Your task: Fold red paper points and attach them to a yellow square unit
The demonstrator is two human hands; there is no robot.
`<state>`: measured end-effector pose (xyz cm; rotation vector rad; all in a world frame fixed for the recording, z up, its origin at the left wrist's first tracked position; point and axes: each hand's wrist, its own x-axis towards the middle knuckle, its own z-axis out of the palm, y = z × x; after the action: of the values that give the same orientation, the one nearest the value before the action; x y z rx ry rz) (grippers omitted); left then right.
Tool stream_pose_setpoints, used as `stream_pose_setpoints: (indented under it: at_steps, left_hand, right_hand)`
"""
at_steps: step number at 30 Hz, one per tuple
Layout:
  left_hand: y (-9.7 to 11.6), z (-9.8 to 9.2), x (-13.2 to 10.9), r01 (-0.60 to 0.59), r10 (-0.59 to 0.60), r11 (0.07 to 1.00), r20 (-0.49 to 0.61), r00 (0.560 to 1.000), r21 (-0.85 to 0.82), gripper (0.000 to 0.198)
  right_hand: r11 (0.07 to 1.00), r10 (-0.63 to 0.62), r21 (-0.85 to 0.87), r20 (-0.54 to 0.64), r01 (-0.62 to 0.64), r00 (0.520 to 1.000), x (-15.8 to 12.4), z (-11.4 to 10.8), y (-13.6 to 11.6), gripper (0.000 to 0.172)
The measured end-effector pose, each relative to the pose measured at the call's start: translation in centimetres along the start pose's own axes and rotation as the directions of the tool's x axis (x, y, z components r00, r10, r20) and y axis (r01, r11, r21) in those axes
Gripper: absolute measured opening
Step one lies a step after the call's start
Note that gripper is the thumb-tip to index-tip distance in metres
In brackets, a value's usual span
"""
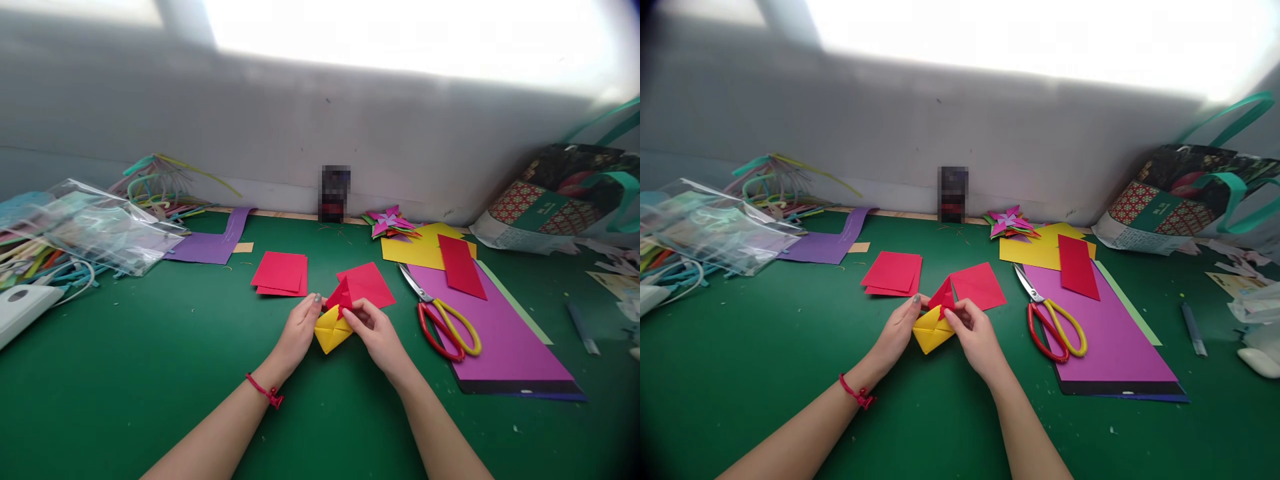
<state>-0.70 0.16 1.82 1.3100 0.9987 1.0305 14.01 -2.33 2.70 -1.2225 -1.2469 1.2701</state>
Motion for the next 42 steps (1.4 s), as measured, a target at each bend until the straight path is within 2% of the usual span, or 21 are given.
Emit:
stream_pose_setpoints:
  at_steps: [5,10,12,18,25,28,33,42]
  left_hand:
    - [0.3,-0.2,0.1,-0.016,0.016,0.996,-0.005,1.0,0.086,0.023]
    - [-0.2,-0.1,0.1,-0.01,0.011,1.0,-0.029,1.0,0.029,0.021]
    - [-0.2,-0.1,0.0,-0.017,0.019,0.998,-0.019,1.0,0.062,0.021]
    - [0.2,-0.2,-0.1,-0.101,0.101,0.97,0.01,0.995,0.221,0.024]
    - [0.2,-0.2,-0.5,-0.093,0.069,0.953,0.093,0.993,0.287,0.018]
    - [0.1,0.0,-0.6,-0.074,0.045,0.963,0.115,0.992,0.26,0.019]
    - [0.0,0.4,-0.6,-0.019,0.005,0.994,0.133,0.991,0.104,0.019]
    - [-0.4,0.4,-0.5,0.033,-0.037,0.999,0.13,0.991,0.033,0.02]
  right_hand:
    - [1.0,0.002,-0.011,0.007,-0.001,1.0,0.0,-0.7,0.0,0.02]
    - [0.996,0.023,0.088,0.02,-0.025,1.0,0.0,0.3,0.3,0.021]
    - [0.995,0.038,0.096,0.023,-0.04,0.999,0.0,0.5,0.3,0.021]
    - [0.994,0.09,-0.06,0.017,-0.089,0.996,-0.4,0.1,-0.5,0.024]
    - [0.975,0.068,-0.213,0.041,-0.058,0.997,-0.3,0.0,-0.2,0.025]
    - [0.967,0.058,-0.25,0.039,-0.046,0.998,-0.3,-0.1,-0.1,0.024]
    - [0.956,0.05,-0.292,0.048,-0.033,0.998,-0.4,-0.1,0.0,0.023]
    - [0.922,-0.015,-0.386,0.003,0.015,1.0,-0.8,0.6,-0.1,0.021]
